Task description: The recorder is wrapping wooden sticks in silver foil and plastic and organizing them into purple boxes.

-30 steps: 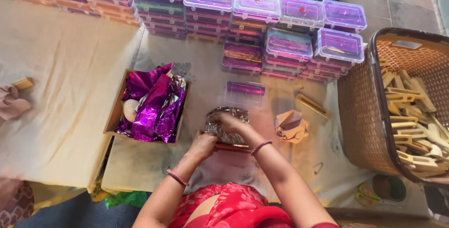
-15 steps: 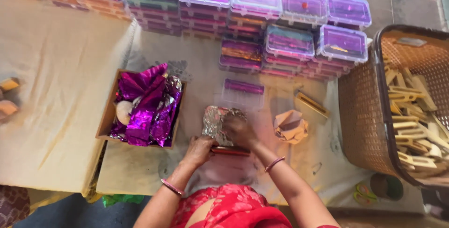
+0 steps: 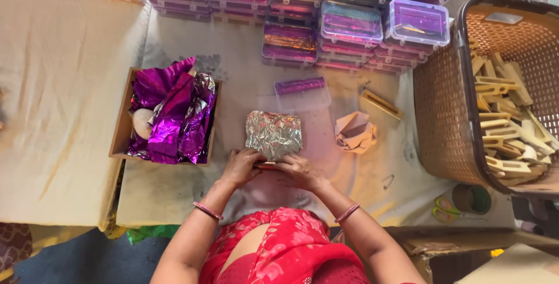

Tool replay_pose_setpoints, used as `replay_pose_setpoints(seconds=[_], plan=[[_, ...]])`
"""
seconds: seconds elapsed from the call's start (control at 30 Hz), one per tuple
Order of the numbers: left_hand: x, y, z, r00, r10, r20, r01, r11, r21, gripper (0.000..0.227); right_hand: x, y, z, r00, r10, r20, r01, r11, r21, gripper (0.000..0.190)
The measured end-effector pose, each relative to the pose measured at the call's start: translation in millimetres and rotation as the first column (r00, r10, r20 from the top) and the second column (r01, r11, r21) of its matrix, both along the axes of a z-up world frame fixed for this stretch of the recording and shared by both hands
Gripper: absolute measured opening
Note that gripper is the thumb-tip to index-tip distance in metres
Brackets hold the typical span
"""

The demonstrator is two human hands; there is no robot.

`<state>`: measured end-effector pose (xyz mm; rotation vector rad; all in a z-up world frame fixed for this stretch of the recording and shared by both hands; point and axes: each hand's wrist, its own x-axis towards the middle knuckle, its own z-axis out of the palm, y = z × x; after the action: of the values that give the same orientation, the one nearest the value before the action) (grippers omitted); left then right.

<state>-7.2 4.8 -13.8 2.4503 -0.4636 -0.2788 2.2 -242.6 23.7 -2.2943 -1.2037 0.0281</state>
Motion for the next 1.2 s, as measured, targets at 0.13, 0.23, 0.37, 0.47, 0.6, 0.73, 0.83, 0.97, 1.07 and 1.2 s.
replay_pose_setpoints(seconds=[0.13,0.23,0.37,0.47,0.6,0.73,0.83,0.97,1.07,1.2], plan=[[1,3,-7,0.999,-0.031,0.030,0.031,0.999,-0.011,0.035,-1,-4,-22,0.997,-0.060,-0.058,0.057,0.997,-0.051,0.046],[7,4,-18,0.997,-0.071,0.015,0.071,0.997,0.033,0.038,9,-2,-30,0.993,-0.121,0.006,0.122,0.991,-0.055,0.047],[15,4,-19,0.983,-0.125,0.132,0.114,0.990,0.087,0.047,26,4,-17,0.949,-0.138,-0.285,0.131,0.990,-0.043,0.043],[18,1,5,0.964,-0.157,0.214,0.133,0.983,0.126,0.068,33,6,-15,0.893,-0.170,-0.416,0.135,0.984,-0.113,0.040],[12,1,17,0.898,-0.175,0.403,0.117,0.979,0.165,0.073,35,12,-15,0.866,-0.228,-0.446,0.137,0.964,-0.227,0.036],[0,-1,-3,0.919,-0.249,0.305,0.179,0.954,0.241,0.060,27,14,-28,0.894,-0.274,-0.355,0.173,0.941,-0.292,0.028],[4,-3,-22,0.929,-0.151,0.337,0.086,0.976,0.200,0.037,24,12,-31,0.909,-0.316,-0.273,0.246,0.934,-0.261,0.032],[20,-3,-12,0.980,-0.128,0.155,0.095,0.975,0.201,0.033,13,19,-14,0.952,-0.305,-0.019,0.298,0.939,-0.172,0.049],[29,-2,-5,0.985,-0.115,0.128,0.092,0.981,0.173,0.035,1,16,-20,0.940,-0.244,0.239,0.273,0.957,-0.099,0.051],[36,0,0,0.990,-0.109,0.089,0.096,0.986,0.139,0.037,-2,14,-30,0.922,-0.233,0.310,0.254,0.967,-0.029,0.033]])
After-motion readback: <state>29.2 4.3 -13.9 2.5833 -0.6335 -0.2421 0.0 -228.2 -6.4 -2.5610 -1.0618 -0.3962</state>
